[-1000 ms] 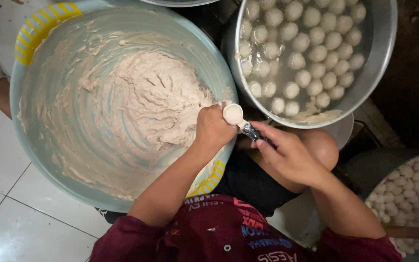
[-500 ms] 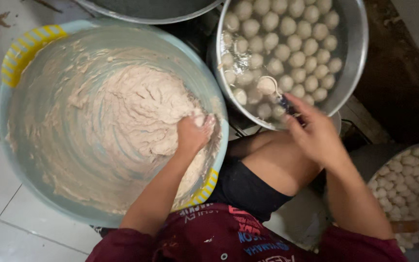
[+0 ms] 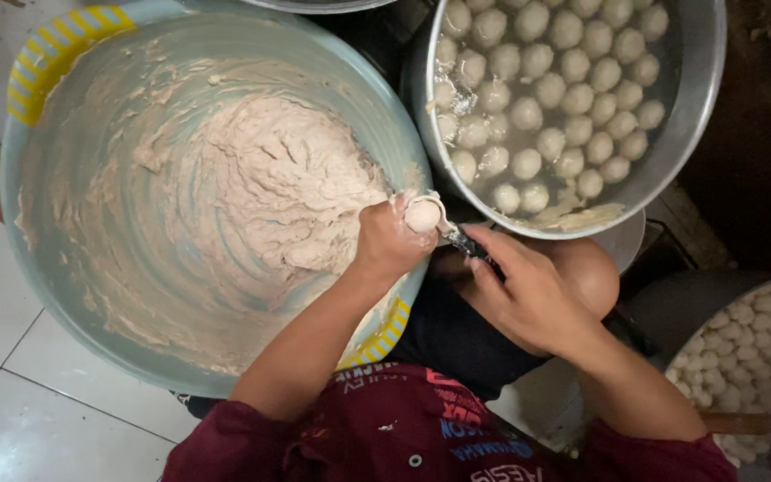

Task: The person sits on the floor beside a large basin of paste and a tray of water. They repeatedly grab a handful of paste, squeeze a ball through a scoop in the other hand, and drop the formed ball into the water tray, adding to the many balls already floating there.

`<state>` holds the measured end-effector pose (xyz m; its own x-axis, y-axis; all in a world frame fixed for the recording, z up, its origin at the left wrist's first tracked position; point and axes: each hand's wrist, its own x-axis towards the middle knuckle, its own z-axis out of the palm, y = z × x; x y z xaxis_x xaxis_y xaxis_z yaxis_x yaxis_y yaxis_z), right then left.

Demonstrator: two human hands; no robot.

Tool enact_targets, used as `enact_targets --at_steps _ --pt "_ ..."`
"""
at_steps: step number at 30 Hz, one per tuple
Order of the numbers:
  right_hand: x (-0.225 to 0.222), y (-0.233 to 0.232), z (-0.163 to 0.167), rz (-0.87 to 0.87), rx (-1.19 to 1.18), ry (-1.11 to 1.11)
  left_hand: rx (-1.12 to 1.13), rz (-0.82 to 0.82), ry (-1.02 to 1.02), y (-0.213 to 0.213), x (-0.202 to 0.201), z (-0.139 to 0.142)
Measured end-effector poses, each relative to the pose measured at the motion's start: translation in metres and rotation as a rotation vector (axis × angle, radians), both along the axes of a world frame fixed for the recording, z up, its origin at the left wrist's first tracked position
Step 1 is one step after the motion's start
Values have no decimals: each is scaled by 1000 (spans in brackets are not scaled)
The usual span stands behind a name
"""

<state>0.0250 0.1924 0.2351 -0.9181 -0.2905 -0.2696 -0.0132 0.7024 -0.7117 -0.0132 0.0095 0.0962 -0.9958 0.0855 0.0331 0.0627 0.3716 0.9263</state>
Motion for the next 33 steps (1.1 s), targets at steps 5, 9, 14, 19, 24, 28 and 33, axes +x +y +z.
enact_targets --at_steps 5,9,14,19,24,28,33 --pt "-10 3 -17 -183 -311 -525 -162 -110 -143 -2 -7 6" --pt "-14 18 -27 -219 -462 -571 -344 -189 -554 -37 -38 -2" --pt "-27 47 -26 -288 -445 -558 -644 179 -447 -115 -85 -60" --pt "-59 64 -51 -433 -481 -436 -736 209 -283 -93 -49 -109" --pt "-76 64 -64 -319 -127 -35 -412 62 -217 -52 -10 -101" --pt "-80 54 -48 -380 -146 -3 -356 -11 44 -25 -9 -64" --pt "-45 38 -9 -458 -25 -136 69 121 193 -11 -11 -16"
